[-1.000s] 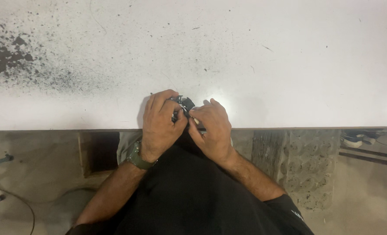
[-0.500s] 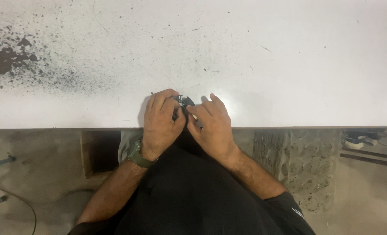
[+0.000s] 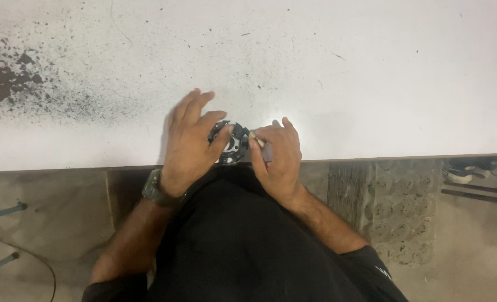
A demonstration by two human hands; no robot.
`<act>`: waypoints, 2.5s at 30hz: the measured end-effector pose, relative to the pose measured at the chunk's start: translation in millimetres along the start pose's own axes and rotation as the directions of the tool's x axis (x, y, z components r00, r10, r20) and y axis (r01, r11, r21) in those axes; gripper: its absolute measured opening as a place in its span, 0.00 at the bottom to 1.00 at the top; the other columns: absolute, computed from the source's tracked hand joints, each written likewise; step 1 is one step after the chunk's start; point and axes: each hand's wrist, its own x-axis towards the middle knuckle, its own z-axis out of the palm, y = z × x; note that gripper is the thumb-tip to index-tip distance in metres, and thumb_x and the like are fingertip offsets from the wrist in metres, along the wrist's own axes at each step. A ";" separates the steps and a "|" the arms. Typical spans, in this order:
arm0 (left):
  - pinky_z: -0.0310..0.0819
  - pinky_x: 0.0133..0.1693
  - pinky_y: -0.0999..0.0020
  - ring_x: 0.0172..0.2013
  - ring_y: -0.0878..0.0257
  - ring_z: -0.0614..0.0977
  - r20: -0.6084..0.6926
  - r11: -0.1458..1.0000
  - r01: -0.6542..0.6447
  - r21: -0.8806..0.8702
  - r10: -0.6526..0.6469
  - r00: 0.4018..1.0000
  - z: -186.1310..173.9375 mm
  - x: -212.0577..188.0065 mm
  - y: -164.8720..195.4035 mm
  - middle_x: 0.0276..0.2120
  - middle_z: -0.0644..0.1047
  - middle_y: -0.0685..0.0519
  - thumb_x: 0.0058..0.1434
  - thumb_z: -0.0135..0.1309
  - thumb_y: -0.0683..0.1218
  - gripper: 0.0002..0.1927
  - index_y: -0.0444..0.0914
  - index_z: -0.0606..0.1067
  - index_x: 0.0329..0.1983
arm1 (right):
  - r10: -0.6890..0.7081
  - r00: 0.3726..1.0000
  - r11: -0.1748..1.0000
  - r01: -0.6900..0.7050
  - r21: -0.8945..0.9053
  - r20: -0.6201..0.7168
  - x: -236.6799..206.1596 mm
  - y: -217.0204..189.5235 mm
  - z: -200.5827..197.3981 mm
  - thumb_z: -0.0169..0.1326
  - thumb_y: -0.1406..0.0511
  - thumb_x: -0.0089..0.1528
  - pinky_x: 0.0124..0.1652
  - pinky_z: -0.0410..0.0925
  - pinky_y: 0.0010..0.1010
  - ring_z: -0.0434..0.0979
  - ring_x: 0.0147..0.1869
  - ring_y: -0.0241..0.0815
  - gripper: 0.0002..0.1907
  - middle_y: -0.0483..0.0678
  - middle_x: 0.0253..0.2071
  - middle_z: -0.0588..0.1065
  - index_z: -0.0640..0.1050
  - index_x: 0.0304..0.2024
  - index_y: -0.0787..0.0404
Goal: The person sits at a white workbench assembling small black plastic wheel-hub components, pressing small inserts into each hub by hand and setting finished hubs aside on the bench. They pick up parts one at a time from the table and work through several hubs during the clip.
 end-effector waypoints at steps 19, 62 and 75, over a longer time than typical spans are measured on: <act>0.75 0.52 0.55 0.52 0.52 0.79 0.149 0.996 -0.074 -0.048 0.080 0.986 -14.1 -4.5 9.5 0.52 0.77 0.49 0.61 0.60 0.41 0.06 0.35 0.79 0.40 | 0.020 0.997 1.000 -0.021 0.007 0.078 4.5 3.6 5.3 0.61 0.71 0.63 0.68 0.62 0.57 0.77 0.44 0.47 0.10 0.48 0.39 0.76 0.75 0.45 0.61; 0.78 0.42 0.57 0.41 0.50 0.82 -0.016 0.992 -0.003 -0.129 0.001 1.000 1.2 -22.1 -3.9 0.46 0.78 0.46 0.57 0.58 0.36 0.08 0.34 0.75 0.40 | -0.170 0.982 0.982 0.176 -0.067 0.085 14.1 -3.5 20.8 0.66 0.74 0.57 0.64 0.63 0.54 0.74 0.53 0.47 0.18 0.47 0.43 0.75 0.76 0.47 0.58; 0.84 0.54 0.69 0.50 0.55 0.82 -0.127 0.953 0.183 -0.242 -0.218 0.968 -37.0 -74.1 -84.5 0.53 0.73 0.36 0.76 0.47 0.28 0.03 0.25 0.68 0.45 | 0.078 0.862 0.777 -0.367 -0.512 -0.500 32.7 158.3 -137.4 0.58 0.70 0.67 0.58 0.65 0.46 0.75 0.46 0.45 0.05 0.46 0.40 0.76 0.75 0.41 0.56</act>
